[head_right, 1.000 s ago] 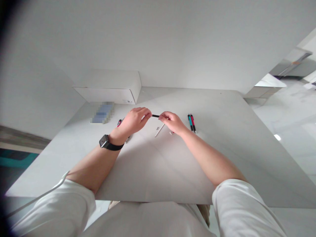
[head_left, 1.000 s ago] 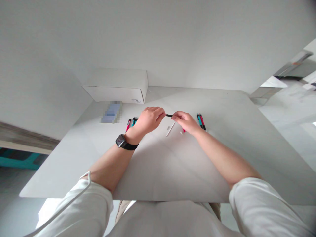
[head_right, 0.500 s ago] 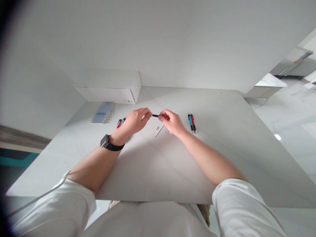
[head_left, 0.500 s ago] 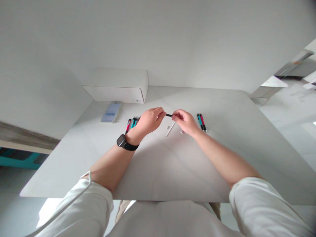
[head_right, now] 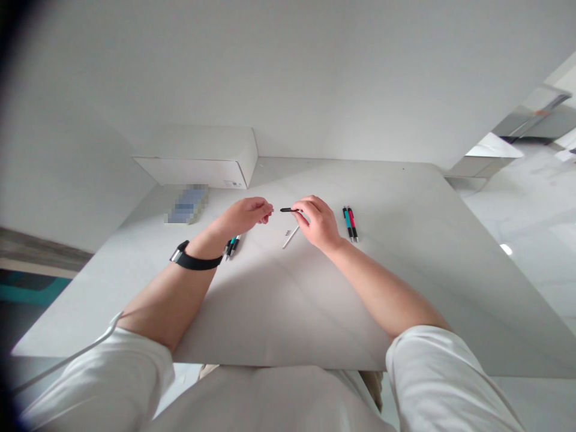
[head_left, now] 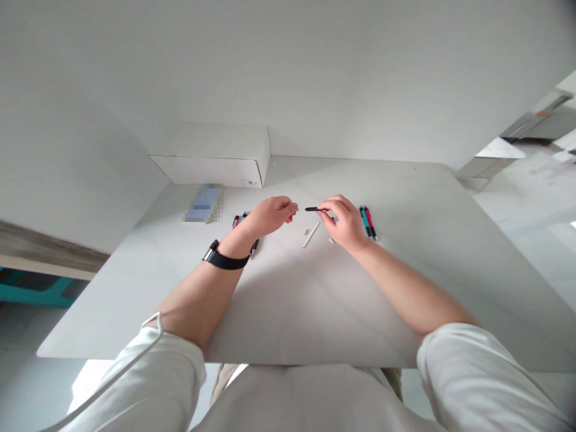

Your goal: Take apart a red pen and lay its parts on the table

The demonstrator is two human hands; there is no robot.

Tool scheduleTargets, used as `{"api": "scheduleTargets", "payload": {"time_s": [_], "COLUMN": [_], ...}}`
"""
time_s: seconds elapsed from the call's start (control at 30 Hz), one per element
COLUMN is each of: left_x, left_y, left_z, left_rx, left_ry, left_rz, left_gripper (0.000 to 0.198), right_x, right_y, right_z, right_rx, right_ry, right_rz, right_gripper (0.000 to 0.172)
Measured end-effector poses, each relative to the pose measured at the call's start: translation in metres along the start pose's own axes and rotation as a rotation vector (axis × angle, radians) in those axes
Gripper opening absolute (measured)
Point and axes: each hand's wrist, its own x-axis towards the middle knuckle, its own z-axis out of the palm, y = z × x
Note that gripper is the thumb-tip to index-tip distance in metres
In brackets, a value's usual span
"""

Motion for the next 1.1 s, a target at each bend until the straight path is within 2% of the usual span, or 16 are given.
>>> {"api": "scheduleTargets", "payload": {"time_s": [0.07, 0.13, 0.3, 0.47, 0.67, 0.8, 0.97, 1.1], "left_x": [-0.004, -0.008, -0.01, -0.009, -0.011, -0.01, -0.007, -0.008], "left_y": [-0.004, -0.007, -0.008, -0.004, -0.007, -0.014, -0.022, -0.02], "left_z": [-0.002, -0.002, 0.011, 0.019, 0.022, 0.021, 0.018, 0.013], "left_rx": [0.28, 0.509, 0.767, 0.815, 0.8, 0.781, 0.726, 0.704], "left_ry": [0.091, 0.096, -0.11, -0.195, -0.189, -0.195, -0.177, -0.181], "left_rz": [0.038, 0.026, -0.038, -0.036, 0.0, 0.017, 0.042, 0.026], "left_gripper": [0.024, 0.016, 0.019, 0.032, 0.029, 0.027, 0.025, 0.028], "right_x": [0.002, 0.004, 0.004, 0.003, 0.003, 0.003, 0.003, 0.004], "right_y": [0.002, 0.006, 0.015, 0.016, 0.016, 0.019, 0.022, 0.021], "right_z": [0.001, 0.004, 0.011, 0.019, 0.032, 0.045, 0.058, 0.055], "right_rx": [0.019, 0.047, 0.13, 0.15, 0.136, 0.076, -0.108, -0.163], "right_ry": [-0.02, -0.05, -0.129, -0.248, -0.402, -0.464, -0.474, -0.416], "right_rz": [0.04, 0.069, 0.123, 0.183, 0.141, 0.11, 0.059, 0.045], "right_gripper": [0.015, 0.013, 0.013, 0.017, 0.023, 0.021, 0.019, 0.023]}}
